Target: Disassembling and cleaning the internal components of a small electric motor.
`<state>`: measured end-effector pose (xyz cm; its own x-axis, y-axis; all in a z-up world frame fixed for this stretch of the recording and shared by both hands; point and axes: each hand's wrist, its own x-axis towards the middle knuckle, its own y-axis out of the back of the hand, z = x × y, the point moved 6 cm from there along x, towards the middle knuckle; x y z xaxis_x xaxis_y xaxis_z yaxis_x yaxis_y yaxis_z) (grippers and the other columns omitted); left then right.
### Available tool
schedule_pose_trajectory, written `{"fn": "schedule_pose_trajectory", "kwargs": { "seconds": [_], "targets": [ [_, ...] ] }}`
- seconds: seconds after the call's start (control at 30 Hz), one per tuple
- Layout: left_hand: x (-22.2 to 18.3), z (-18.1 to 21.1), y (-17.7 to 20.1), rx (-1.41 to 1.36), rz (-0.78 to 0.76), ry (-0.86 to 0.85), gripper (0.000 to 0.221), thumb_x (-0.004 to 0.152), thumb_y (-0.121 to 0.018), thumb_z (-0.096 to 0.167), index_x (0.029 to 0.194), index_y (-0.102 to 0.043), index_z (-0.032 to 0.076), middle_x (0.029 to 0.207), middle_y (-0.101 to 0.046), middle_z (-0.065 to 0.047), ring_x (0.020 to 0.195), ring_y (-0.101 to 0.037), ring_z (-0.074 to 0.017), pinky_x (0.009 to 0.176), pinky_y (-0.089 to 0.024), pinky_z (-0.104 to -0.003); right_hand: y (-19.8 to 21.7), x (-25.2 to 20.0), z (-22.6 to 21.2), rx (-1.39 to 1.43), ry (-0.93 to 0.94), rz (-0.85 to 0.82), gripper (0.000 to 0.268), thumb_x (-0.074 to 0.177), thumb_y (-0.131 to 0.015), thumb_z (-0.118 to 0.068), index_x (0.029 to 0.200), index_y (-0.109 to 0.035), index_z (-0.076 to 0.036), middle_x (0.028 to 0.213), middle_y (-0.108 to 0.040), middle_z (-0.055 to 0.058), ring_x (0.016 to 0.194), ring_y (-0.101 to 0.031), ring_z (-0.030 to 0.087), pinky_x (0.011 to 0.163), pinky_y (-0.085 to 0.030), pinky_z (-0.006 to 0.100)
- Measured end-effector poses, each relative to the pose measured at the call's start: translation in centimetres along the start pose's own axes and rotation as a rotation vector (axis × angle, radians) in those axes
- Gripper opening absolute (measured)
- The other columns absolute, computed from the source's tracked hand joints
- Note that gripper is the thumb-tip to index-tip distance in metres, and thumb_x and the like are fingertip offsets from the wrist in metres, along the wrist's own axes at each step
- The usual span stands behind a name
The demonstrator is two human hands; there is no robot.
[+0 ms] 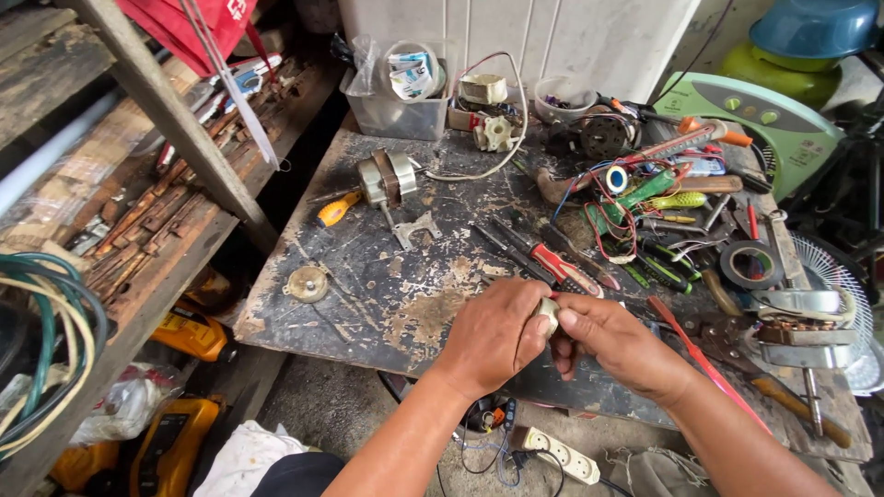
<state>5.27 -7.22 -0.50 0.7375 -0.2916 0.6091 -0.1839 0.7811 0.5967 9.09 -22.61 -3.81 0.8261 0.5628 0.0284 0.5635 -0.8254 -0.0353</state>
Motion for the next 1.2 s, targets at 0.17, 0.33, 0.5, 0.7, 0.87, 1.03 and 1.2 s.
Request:
{"fn": "schedule_pose_trajectory", "kwargs": {
  "seconds": [0.17, 0.33, 0.5, 0.7, 0.87, 1.03, 1.2],
  "targets": [
    [0.2, -0.6, -2.3, 0.078, 0.085, -0.193, 0.043, 0.103, -0.036, 0.040, 0.128, -0.054, 0.010, 0.093, -0.056, -0.013, 0.091, -0.063, -0.0381, 0.070, -0.057, -0.048, -1.1, -2.1, -3.1, 0.056, 0.002, -0.059, 0.031, 0.098, -0.061, -0.024, 0.102, -0.069, 0.006, 0.071, -0.074, 0.023, 0.060, -0.078, 0.032, 0.047, -0.068, 0.041],
    [0.6, 1.8, -3.4, 0.049, -0.080, -0.338, 0.041, 0.109, -0.035, 0.040, 0.126, -0.048, 0.005, 0.108, -0.050, -0.017, 0.089, -0.050, -0.0351, 0.065, -0.045, -0.052, 0.6, -4.0, -3.0, -0.030, -0.218, -0.230, 0.047, 0.093, -0.064, -0.035, 0.122, -0.066, 0.002, 0.090, -0.078, 0.022, 0.075, -0.080, 0.033, 0.055, -0.068, 0.040],
    [0.9, 2.4, -5.4, 0.264, 0.013, -0.483, 0.046, 0.101, -0.035, 0.044, 0.122, -0.056, 0.008, 0.086, -0.046, -0.007, 0.081, -0.058, -0.0307, 0.065, -0.055, -0.040, 3.5, -5.4, 1.1, -0.151, -0.186, -0.247, 0.044, 0.099, -0.061, -0.023, 0.135, -0.061, 0.001, 0.085, -0.081, 0.019, 0.081, -0.080, 0.025, 0.067, -0.069, 0.040],
    [1.5, 0.6, -7.3, 0.405, -0.031, -0.227, 0.044, 0.100, -0.030, 0.046, 0.118, -0.058, 0.018, 0.087, -0.059, -0.004, 0.080, -0.067, -0.0280, 0.062, -0.057, -0.040, 5.6, -5.2, 1.1, -0.489, 0.043, 0.027, 0.040, 0.097, -0.062, -0.013, 0.134, -0.065, 0.001, 0.080, -0.080, 0.018, 0.065, -0.076, 0.021, 0.057, -0.066, 0.034],
    [2.0, 1.9, -6.9, 0.338, -0.151, 0.123, 0.037, 0.105, -0.026, 0.039, 0.109, -0.054, 0.015, 0.064, -0.063, -0.011, 0.056, -0.067, -0.0373, 0.054, -0.055, -0.047, 4.9, -5.0, 0.4, -1.133, 0.214, 0.149, 0.041, 0.095, -0.059, -0.017, 0.132, -0.061, 0.000, 0.072, -0.073, 0.013, 0.061, -0.075, 0.028, 0.051, -0.061, 0.036],
    [2.0, 1.7, -5.7, 0.160, -0.274, 0.454, 0.048, 0.108, -0.021, 0.034, 0.107, -0.059, 0.004, 0.064, -0.069, -0.025, 0.061, -0.069, -0.0484, 0.051, -0.054, -0.051, 1.2, -4.3, -1.5, -1.724, 0.381, 0.213, 0.025, 0.093, -0.056, -0.017, 0.114, -0.065, -0.007, 0.074, -0.067, 0.007, 0.059, -0.071, 0.023, 0.051, -0.058, 0.028],
    [1.3, 0.8, -3.0, -0.065, -0.158, 0.332, 0.049, 0.107, -0.019, 0.029, 0.118, -0.059, 0.003, 0.071, -0.066, -0.028, 0.065, -0.066, -0.0532, 0.053, -0.056, -0.057, 1.5, -3.2, -2.4, -0.849, 0.123, 0.128, 0.025, 0.093, -0.065, -0.022, 0.113, -0.067, -0.007, 0.082, -0.073, 0.019, 0.076, -0.076, 0.038, 0.055, -0.061, 0.047]
  ]
}}
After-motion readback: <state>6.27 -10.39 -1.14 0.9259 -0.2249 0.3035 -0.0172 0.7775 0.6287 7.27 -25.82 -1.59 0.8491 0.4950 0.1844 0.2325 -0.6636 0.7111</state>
